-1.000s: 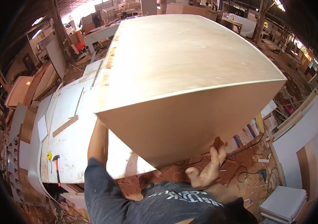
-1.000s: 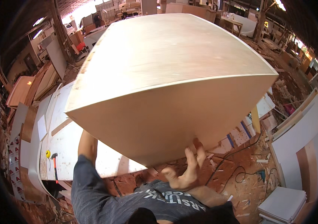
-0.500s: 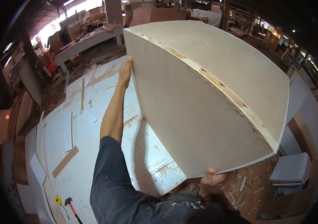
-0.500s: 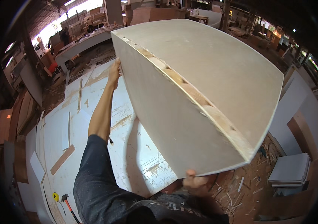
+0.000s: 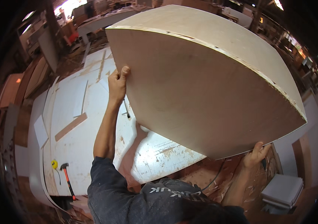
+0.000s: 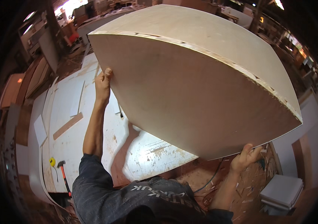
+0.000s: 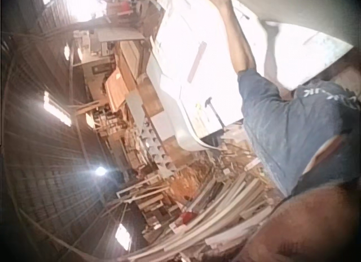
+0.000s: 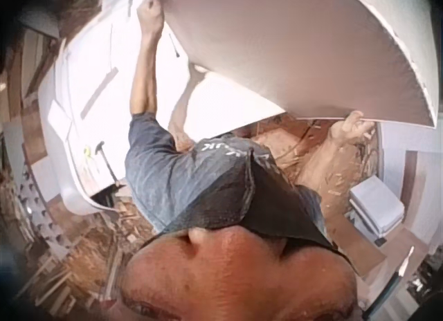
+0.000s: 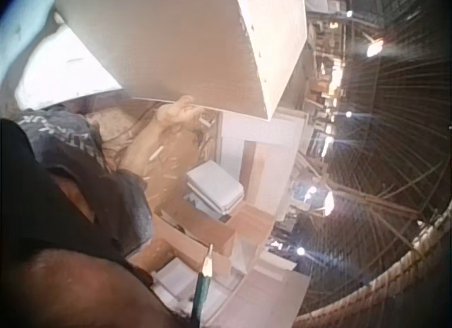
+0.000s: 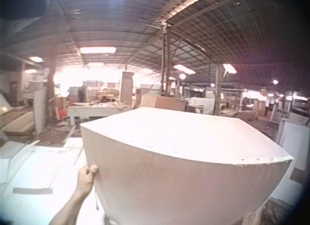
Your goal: The person assembles a wooden box by positioning plywood panels, marking them with a pencil, and securing them using a pneumatic nail gun.
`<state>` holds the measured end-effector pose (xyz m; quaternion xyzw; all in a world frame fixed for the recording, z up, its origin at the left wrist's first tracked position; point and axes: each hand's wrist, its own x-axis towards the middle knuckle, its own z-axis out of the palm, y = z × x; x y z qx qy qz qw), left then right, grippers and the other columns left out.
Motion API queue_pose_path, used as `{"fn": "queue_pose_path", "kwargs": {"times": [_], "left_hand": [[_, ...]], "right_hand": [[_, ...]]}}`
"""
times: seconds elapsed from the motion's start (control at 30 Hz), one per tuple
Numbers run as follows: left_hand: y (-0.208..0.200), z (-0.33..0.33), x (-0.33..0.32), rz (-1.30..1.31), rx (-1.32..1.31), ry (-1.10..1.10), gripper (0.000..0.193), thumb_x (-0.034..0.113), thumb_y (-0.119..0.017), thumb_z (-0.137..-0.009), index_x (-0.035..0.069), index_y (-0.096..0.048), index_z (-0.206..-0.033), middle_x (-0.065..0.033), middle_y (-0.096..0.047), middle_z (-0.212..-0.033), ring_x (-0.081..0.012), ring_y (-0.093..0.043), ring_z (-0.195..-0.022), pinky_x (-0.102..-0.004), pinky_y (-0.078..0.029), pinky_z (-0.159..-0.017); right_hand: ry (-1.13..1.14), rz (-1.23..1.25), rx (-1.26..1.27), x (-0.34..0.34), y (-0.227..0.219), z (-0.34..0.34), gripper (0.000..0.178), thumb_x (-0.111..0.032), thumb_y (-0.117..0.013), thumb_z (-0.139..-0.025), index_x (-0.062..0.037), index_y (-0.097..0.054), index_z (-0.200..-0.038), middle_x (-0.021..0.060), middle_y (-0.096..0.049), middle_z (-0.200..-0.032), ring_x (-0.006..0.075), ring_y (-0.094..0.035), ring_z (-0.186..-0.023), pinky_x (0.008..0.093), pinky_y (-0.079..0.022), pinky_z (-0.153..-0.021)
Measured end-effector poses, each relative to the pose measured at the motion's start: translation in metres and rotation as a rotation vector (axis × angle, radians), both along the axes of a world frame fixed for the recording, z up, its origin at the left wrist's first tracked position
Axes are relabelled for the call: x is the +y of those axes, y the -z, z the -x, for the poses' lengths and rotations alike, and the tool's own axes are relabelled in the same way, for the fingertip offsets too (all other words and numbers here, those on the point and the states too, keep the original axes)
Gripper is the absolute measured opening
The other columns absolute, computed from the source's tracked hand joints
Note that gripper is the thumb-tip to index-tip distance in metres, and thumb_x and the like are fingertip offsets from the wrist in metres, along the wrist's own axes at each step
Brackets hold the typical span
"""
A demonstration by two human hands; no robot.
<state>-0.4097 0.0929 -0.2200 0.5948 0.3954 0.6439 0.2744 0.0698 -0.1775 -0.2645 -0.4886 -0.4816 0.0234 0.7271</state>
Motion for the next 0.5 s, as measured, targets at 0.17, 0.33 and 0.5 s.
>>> {"fn": "queue_pose_path", "kwargs": {"times": [0.17,0.33,0.5], "left_hand": [[-0.015,-0.021,-0.081,-0.013,0.032,-0.053,0.067,0.062,-0.062,-0.097,-0.004,-0.069,-0.106,-0.0039,-0.069,-0.087,-0.01,-0.06,-0.08,-0.0262,-0.049,-0.072],[-0.011,-0.049,-0.145,-0.08,0.108,-0.085,0.055,0.053,-0.062,-0.101,-0.002,-0.07,-0.099,-0.0029,-0.067,-0.081,-0.0093,-0.057,-0.075,-0.027,-0.046,-0.066],[-0.007,-0.094,-0.195,-0.16,0.233,-0.125,0.046,0.043,-0.067,-0.099,0.0,-0.07,-0.084,-0.0053,-0.06,-0.065,-0.0135,-0.054,-0.059,-0.0305,-0.043,-0.054]], "right_hand": [[0.041,0.019,-0.004,0.039,-0.008,-0.056,0.05,-0.021,-0.048,-0.11,0.0063,-0.037,-0.151,0.0172,-0.051,-0.146,0.0234,-0.049,-0.133,0.0386,-0.034,-0.114],[0.034,-0.007,0.104,0.096,-0.02,-0.112,0.048,-0.025,-0.058,-0.107,0.0052,-0.049,-0.144,0.0135,-0.058,-0.139,0.0214,-0.056,-0.126,0.0349,-0.042,-0.106],[-0.006,0.113,0.23,0.154,-0.023,-0.172,0.05,-0.029,-0.065,-0.103,-0.0005,-0.053,-0.143,0.01,-0.061,-0.136,0.0211,-0.062,-0.119,0.0343,-0.055,-0.086]]}}
